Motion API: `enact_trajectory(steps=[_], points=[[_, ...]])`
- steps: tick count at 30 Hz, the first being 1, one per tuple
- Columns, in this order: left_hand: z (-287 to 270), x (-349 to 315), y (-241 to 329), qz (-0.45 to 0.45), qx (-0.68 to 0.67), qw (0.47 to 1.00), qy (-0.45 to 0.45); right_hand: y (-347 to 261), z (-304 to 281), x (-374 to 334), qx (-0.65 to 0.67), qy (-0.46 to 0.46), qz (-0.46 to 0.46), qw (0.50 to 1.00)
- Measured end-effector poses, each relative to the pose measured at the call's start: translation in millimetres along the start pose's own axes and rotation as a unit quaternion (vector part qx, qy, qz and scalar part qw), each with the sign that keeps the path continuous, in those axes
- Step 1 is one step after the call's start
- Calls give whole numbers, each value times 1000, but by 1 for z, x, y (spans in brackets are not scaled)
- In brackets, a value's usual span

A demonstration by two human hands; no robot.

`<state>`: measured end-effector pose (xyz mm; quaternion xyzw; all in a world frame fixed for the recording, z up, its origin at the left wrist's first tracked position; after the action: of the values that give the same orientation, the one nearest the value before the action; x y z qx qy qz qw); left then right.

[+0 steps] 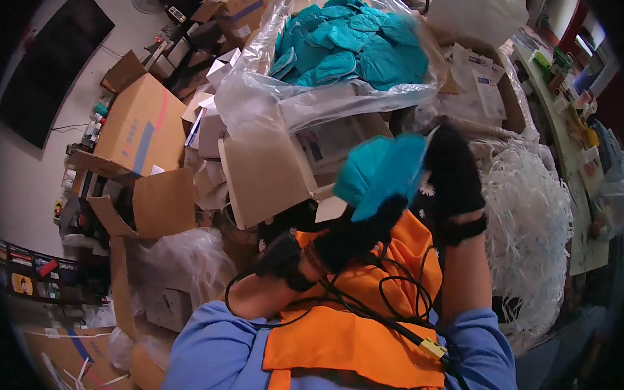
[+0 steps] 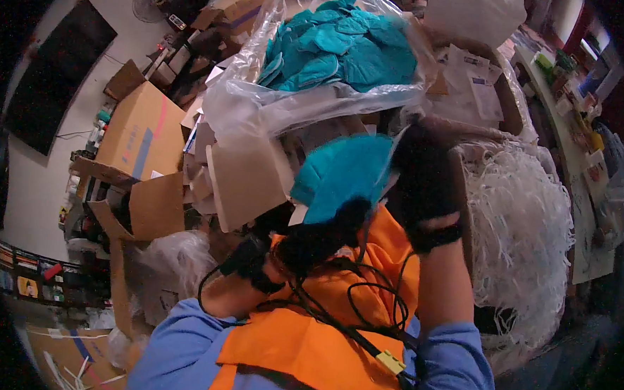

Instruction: The recorder is taking green medical face masks from a large plastic bag and packing them into cardboard boxes.

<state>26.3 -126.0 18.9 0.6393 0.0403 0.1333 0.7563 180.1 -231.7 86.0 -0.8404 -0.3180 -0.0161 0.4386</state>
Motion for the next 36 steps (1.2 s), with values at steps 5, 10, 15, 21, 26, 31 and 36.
enact_trajectory(steps=[5,10,15,21,26,31,36], points=[[22,-12,6,2,-35,998,-47,93,-169,36,-461,256,-33,849],[31,44,19,-111,-152,978,-88,59,-101,-15,-8,99,32,995],[43,63,-5,-44,-27,988,-146,21,35,-63,469,-183,322,802],[15,29,-16,-254,-225,940,15,26,41,-42,490,-117,311,806],[-5,28,-10,-57,-62,995,-58,0,32,-36,429,-49,253,866],[5,34,22,331,428,817,-198,-12,40,-32,403,-136,248,871],[-25,12,42,142,2,988,66,-15,51,-49,489,-104,318,806]])
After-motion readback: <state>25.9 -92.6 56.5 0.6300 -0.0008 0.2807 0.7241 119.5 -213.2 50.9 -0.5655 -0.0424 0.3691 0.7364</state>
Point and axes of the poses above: each hand's wrist, its own x-axis towards the middle knuckle, its own z-axis out of the palm, y = z × x, the point moved 8 cm from there along x, towards the middle knuckle, and after that the axes turned 13 degrees about z, right-handed, at the moved point
